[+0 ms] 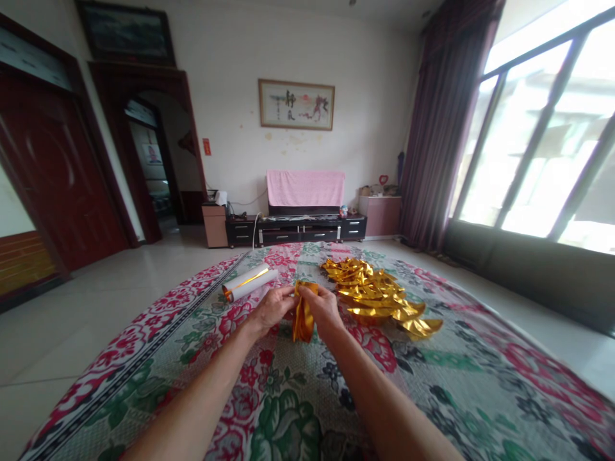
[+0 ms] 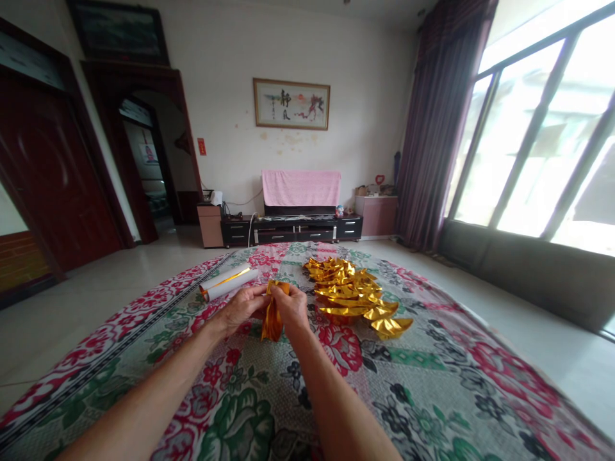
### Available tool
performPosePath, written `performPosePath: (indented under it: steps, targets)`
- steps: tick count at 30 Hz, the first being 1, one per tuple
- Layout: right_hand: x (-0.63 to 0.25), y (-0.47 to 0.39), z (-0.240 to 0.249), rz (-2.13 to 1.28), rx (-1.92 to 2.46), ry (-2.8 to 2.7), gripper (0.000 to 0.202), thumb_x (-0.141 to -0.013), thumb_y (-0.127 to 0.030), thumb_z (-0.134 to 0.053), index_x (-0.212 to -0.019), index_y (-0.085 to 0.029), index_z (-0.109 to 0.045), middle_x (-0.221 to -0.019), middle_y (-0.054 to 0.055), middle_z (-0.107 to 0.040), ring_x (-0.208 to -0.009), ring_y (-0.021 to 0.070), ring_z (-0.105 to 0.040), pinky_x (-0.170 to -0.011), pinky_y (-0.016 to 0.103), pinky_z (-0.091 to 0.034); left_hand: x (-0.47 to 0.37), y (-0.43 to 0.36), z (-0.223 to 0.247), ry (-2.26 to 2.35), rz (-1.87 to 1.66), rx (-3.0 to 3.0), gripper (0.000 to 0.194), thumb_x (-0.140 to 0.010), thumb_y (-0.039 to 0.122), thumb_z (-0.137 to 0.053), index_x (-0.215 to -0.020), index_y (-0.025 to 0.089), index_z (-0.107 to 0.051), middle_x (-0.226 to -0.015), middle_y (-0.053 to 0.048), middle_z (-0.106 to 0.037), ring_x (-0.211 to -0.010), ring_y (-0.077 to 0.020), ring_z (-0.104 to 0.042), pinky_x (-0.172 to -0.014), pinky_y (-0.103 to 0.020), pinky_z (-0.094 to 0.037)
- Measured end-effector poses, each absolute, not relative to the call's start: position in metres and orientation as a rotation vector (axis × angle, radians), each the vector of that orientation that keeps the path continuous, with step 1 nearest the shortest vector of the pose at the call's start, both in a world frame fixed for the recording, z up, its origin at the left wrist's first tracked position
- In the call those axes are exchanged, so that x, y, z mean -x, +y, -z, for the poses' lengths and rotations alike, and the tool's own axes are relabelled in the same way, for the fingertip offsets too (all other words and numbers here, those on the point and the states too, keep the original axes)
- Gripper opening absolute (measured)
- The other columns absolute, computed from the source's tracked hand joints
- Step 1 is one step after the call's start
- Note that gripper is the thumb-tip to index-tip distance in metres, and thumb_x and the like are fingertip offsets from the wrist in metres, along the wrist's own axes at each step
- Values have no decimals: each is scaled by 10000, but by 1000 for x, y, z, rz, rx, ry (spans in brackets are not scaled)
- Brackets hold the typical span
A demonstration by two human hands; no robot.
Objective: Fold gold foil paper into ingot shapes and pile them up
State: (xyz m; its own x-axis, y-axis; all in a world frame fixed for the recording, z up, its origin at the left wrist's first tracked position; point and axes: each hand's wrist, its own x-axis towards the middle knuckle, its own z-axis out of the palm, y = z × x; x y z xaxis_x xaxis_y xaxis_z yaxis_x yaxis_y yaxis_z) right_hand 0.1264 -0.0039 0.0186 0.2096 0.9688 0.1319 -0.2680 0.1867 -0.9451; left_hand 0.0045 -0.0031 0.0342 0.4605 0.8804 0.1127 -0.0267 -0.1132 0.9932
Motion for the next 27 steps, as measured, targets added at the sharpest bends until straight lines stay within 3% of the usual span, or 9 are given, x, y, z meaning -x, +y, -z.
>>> performPosePath:
  steps: [11,27]
  targets:
    - [-130,0,-23,-993,1046,-921,256,-555,-386,-632,-636,-150,-576,-492,-33,-554,-432,103,-475,-415,207,-351,1,0,-29,848,-791,-1487,447,-662,399,-653,-1028,145,-630,-812,-68,-674,-701,-165,-611,-630,-250,-436]
    - [-131,-4,-30,-1003,1041,-907,212,-550,-350,-632,-604,-157,-565,-472,-47,-523,-427,97,-452,-423,211,-338,-3,-1,-29,956,-836,-1482,389,-653,421,-647,-909,128,-635,-770,-61,-655,-653,-151,-596,-596,-252,-426]
